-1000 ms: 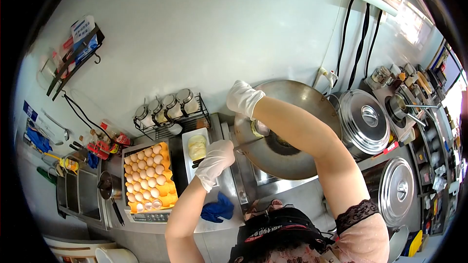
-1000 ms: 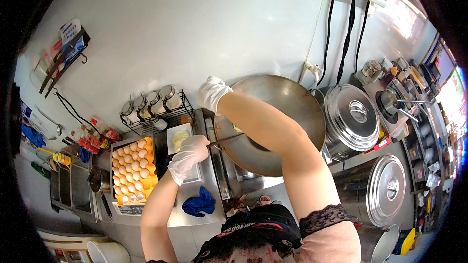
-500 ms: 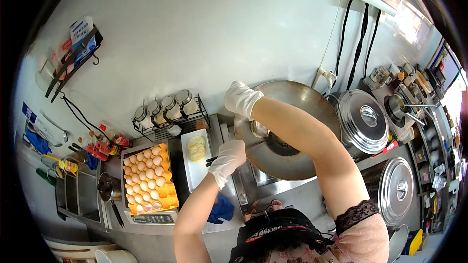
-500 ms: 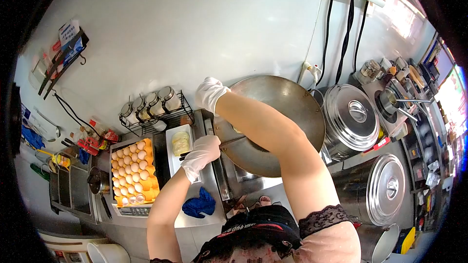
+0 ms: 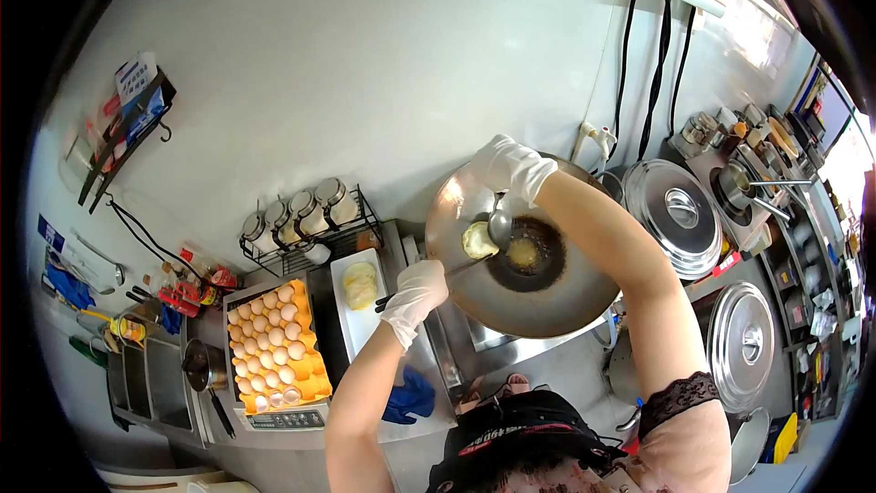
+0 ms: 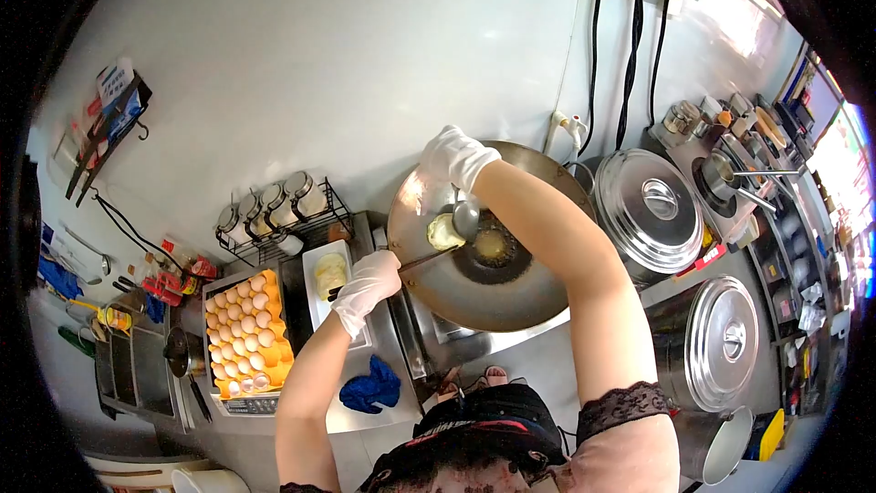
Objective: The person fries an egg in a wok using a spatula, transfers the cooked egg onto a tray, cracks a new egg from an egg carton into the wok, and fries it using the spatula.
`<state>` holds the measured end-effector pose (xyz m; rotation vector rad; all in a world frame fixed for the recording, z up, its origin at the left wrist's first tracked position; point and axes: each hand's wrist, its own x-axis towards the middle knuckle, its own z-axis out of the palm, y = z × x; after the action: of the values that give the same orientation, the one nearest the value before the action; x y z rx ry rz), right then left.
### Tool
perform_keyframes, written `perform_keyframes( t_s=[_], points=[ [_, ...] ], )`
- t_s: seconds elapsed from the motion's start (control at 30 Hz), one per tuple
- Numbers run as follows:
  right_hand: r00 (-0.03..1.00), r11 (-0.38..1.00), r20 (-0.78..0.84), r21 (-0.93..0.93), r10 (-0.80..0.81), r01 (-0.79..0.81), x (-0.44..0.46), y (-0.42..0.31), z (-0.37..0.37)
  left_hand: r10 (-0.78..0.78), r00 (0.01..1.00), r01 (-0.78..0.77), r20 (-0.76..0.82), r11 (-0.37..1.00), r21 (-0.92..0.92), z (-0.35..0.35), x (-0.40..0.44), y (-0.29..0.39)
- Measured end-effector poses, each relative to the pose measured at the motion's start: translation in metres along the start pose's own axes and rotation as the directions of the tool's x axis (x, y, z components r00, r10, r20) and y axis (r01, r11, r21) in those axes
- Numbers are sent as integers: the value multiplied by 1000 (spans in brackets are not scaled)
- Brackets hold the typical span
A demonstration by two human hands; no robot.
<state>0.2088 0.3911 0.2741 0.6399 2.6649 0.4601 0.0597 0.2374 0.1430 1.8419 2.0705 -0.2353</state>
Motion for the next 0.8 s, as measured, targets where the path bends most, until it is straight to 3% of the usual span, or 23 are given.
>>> perform_keyframes(
  t_s=[0.27, 0.63, 0.8],
  points=[
    [1000, 996, -9, 93, -8, 9, 29, 9, 35, 16, 1000, -17, 14, 1000, 26, 3, -4, -20],
    [997, 999, -59, -9, -45, 45, 51, -11, 14, -28, 997, 26, -65, 999, -36, -15, -43, -36],
    [994, 996, -88, -63, -62, 57, 51, -24, -4, -42, 999, 41, -22, 999, -20, -15, -41, -35]
  ],
)
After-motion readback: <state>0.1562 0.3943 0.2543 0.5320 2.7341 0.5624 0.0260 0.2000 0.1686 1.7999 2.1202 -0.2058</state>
